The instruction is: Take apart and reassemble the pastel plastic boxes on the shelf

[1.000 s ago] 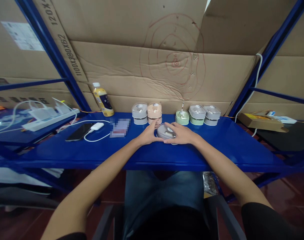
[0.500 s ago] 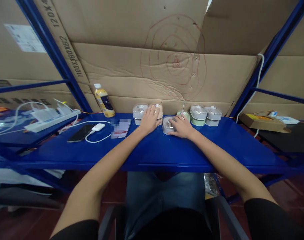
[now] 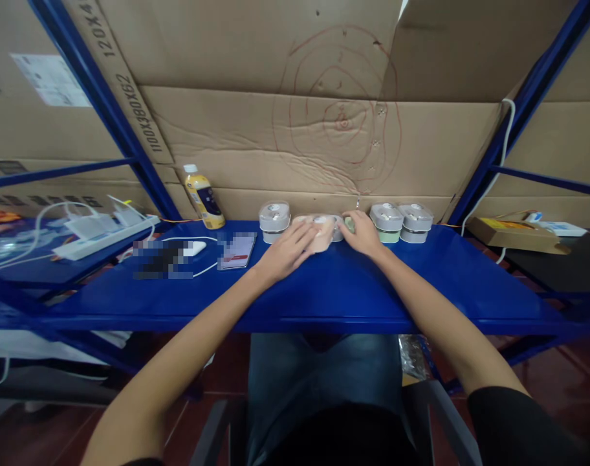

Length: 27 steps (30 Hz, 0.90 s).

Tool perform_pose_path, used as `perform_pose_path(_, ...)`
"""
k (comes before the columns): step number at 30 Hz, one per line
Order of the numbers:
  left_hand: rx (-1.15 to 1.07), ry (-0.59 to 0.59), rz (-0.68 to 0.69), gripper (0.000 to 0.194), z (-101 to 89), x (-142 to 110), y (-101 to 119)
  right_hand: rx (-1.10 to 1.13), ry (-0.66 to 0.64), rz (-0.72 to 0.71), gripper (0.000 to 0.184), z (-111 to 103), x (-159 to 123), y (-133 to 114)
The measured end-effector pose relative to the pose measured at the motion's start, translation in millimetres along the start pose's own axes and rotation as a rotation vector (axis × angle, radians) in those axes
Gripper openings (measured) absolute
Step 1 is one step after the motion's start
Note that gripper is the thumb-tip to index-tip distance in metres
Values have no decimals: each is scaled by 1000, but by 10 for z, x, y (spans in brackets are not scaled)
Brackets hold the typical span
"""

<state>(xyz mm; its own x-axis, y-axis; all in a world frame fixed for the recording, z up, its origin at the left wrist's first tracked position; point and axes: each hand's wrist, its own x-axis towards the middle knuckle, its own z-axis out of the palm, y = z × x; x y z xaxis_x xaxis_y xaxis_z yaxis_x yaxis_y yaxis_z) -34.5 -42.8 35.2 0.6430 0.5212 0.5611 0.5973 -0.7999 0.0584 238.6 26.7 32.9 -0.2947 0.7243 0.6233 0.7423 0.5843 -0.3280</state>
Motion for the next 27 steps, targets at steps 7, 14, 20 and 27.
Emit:
perform_pose_path(7,-178,-120,191,54,164,-195,263,407,-476,-209,90,-279,-251,39)
perform_pose_path(14,-292,-181,-9,64,197,-73,52,28,-449,-188,94,-117,-348,-274)
perform_pose_path(20,-500,-134,-235,108,330,29,-84,-48,-409,14,83,-130,-362,-395)
perform_pose_path(27,-337,-142,-135,62,364,-79,-52,118,-217,149,69,-438,-302,54)
